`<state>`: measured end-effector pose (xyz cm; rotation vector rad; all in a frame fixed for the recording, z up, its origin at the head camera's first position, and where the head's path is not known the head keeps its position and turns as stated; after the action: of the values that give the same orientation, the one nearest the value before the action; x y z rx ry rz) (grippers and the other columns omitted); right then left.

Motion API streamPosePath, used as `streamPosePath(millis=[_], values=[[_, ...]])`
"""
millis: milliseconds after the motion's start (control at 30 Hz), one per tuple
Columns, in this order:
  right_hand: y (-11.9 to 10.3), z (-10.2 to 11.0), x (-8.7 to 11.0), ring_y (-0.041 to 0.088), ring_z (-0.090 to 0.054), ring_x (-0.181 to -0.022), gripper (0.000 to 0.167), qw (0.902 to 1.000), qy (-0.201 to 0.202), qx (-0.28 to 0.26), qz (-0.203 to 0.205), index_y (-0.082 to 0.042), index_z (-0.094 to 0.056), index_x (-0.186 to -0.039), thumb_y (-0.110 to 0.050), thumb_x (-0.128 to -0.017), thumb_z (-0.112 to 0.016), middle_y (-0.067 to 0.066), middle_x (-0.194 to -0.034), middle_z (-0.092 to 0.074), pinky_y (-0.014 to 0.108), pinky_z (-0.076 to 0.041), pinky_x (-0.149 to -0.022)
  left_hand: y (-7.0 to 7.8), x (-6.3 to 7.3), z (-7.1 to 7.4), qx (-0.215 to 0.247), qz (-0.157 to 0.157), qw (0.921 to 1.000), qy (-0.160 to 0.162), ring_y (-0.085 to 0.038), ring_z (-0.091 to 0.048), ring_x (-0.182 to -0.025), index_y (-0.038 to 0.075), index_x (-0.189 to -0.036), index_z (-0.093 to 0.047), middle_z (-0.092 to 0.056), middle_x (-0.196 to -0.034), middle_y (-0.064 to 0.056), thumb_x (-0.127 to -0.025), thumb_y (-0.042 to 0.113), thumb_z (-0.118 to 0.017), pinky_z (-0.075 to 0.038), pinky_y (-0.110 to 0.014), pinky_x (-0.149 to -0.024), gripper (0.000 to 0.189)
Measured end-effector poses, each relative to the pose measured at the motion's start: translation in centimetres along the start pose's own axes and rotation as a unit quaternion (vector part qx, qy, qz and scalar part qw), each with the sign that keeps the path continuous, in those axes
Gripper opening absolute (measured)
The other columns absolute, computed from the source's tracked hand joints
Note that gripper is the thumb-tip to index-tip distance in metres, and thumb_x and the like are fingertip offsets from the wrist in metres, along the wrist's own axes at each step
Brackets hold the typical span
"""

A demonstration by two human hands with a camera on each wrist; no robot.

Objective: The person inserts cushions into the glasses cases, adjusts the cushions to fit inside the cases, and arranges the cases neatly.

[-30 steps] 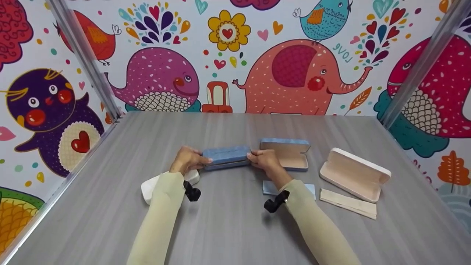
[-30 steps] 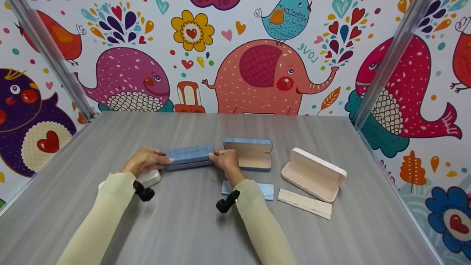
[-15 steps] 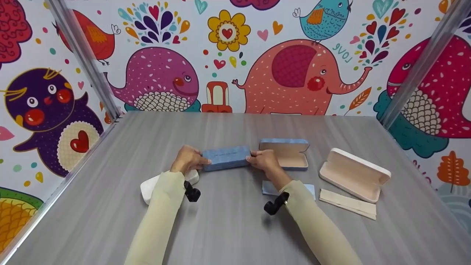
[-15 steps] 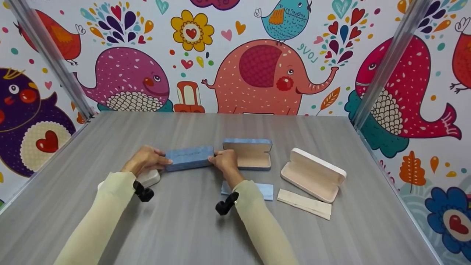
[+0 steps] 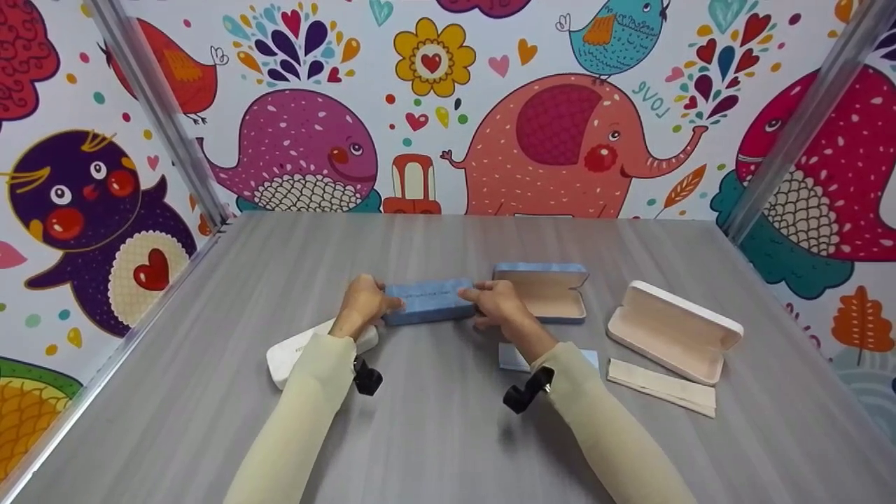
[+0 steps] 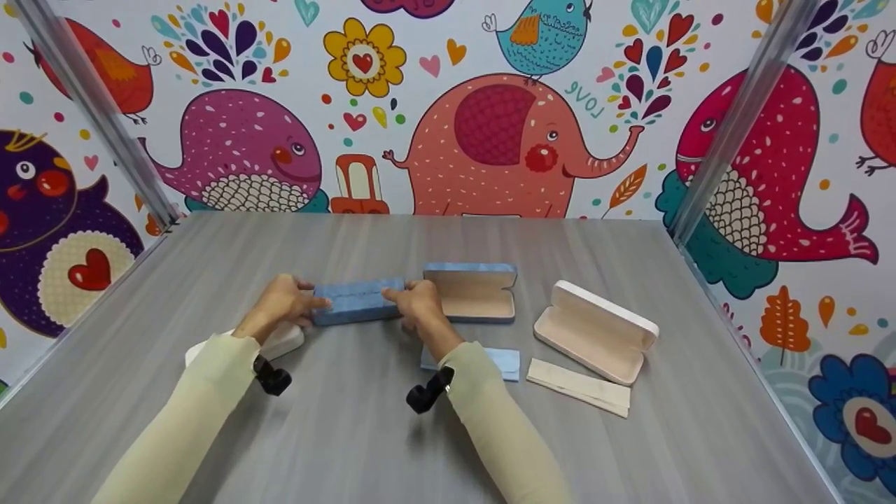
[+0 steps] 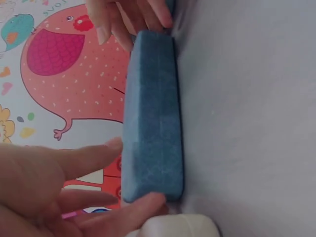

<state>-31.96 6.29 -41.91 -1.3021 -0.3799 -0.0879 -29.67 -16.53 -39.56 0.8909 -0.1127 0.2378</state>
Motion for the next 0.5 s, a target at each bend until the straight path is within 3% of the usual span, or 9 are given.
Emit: streamPosePath(millis=[133,333,400,500], values=[[-0.3,0.6,1.0,0.035,-0.051,-0.135,0.062,0.9999,-0.012,0.000,0.008,-0.004,-0.045,-0.148,-0.034,-0.097,-0.066,0.021,-0.148,-0.049,0.047,-0.054,-0.101,0.4,0.5,0.6,-0.013,0.006,0.9997,0.021,-0.020,-0.066,-0.081,-0.003,-0.137,-0.057,-0.064,-0.132,-0.021,-0.096,0.027,-0.068,-0.055,-0.026,-0.063,0.052],[-0.4,1.9,2.4,0.035,-0.050,-0.137,0.057,0.9991,-0.021,0.004,0.038,-0.005,-0.053,-0.141,-0.038,-0.097,-0.066,0.016,-0.146,-0.053,0.051,-0.048,-0.108,0.3,1.7,1.1,-0.008,-0.013,0.9990,0.043,-0.028,-0.066,-0.111,0.004,-0.129,-0.064,-0.067,-0.128,-0.016,-0.101,0.035,-0.057,-0.055,-0.040,-0.091,0.042],[-0.4,2.3,2.9,0.035,-0.052,-0.135,0.055,0.9986,-0.019,0.014,0.048,-0.005,-0.055,-0.139,-0.038,-0.097,-0.066,0.016,-0.144,-0.055,0.051,-0.047,-0.109,0.1,2.1,1.1,0.005,-0.027,0.9984,0.049,-0.030,-0.067,-0.111,0.004,-0.128,-0.064,-0.068,-0.126,-0.017,-0.101,0.034,-0.058,-0.056,-0.040,-0.091,0.041],[-0.3,2.9,3.5,0.033,-0.056,-0.130,0.051,0.9974,-0.004,0.038,0.062,-0.006,-0.058,-0.136,-0.038,-0.096,-0.067,0.016,-0.139,-0.059,0.051,-0.047,-0.109,0.0,2.7,0.6,0.028,-0.050,0.9964,0.063,-0.028,-0.070,-0.100,0.004,-0.127,-0.065,-0.070,-0.121,-0.018,-0.101,0.033,-0.059,-0.059,-0.035,-0.079,0.039]])
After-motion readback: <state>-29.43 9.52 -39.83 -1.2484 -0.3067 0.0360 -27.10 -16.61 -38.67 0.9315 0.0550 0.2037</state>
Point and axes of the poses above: each hand's wrist, its own x-axis away from the middle knuckle, its own z-axis out of the back of the hand, y = z × x, the point moved 2 cm from there along -x, towards the middle knuckle
